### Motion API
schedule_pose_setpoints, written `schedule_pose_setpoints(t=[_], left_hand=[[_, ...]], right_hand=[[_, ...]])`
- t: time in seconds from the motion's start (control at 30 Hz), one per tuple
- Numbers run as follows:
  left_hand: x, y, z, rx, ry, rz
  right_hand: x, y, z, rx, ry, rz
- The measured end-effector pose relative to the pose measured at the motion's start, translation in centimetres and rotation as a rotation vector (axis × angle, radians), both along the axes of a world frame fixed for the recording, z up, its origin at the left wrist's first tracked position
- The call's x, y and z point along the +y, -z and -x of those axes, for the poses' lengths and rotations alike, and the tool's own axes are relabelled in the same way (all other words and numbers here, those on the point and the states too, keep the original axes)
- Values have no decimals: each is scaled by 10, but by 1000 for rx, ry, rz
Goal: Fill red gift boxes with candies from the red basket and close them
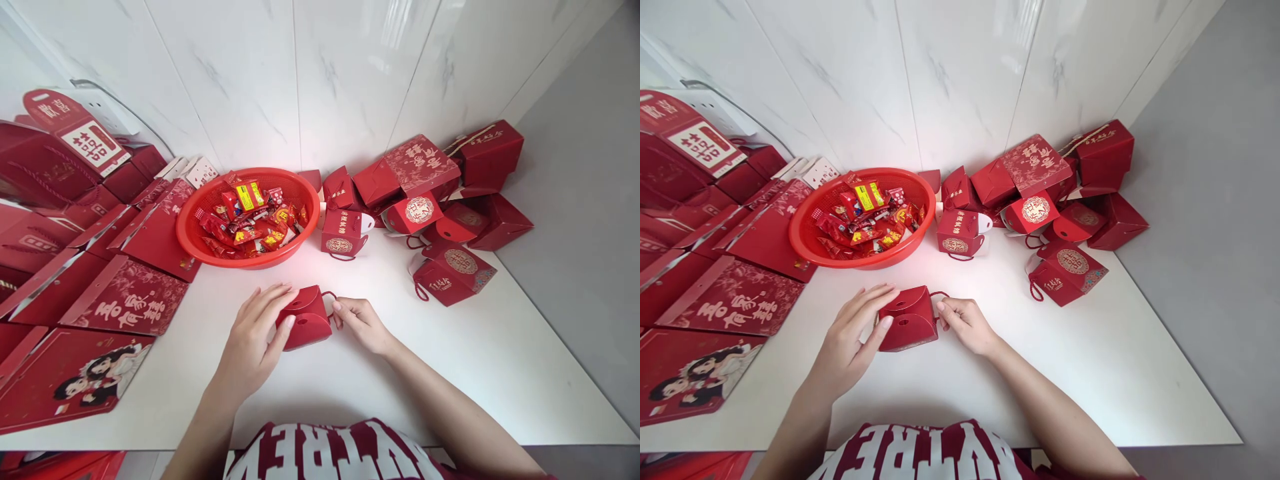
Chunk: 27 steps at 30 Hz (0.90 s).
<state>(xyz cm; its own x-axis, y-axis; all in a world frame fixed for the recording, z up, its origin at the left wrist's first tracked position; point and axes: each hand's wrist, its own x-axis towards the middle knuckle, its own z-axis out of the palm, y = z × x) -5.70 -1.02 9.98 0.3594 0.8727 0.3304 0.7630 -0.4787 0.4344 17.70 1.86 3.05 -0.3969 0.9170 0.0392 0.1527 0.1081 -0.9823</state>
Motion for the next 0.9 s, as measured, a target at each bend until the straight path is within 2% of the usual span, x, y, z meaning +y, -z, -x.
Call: schedule_pose_setpoints(t=[0.2,0.3,0.4,0.57,0.63,0.8,0.9], left_hand=[[-4,20,-19,185,6,104],[-1,30,-21,219,26,119],[4,33,-19,208,57,100],[15,28,-8,194,153,118],[18,21,-3,218,138,127],[17,2,-5,262,-62,12],[16,2,-19,281,-166,-15]], right_hand=[[-2,-2,3,-15,-61,-14],[-2,-1,3,-33,-78,4],[-1,-2,4,2,-106,57],[-1,-5,8,48,-151,98],[-6,-6,11,51,-183,92],[-25,-1,26,-90,-432,26],[-33,5,34,-197,-528,-113]])
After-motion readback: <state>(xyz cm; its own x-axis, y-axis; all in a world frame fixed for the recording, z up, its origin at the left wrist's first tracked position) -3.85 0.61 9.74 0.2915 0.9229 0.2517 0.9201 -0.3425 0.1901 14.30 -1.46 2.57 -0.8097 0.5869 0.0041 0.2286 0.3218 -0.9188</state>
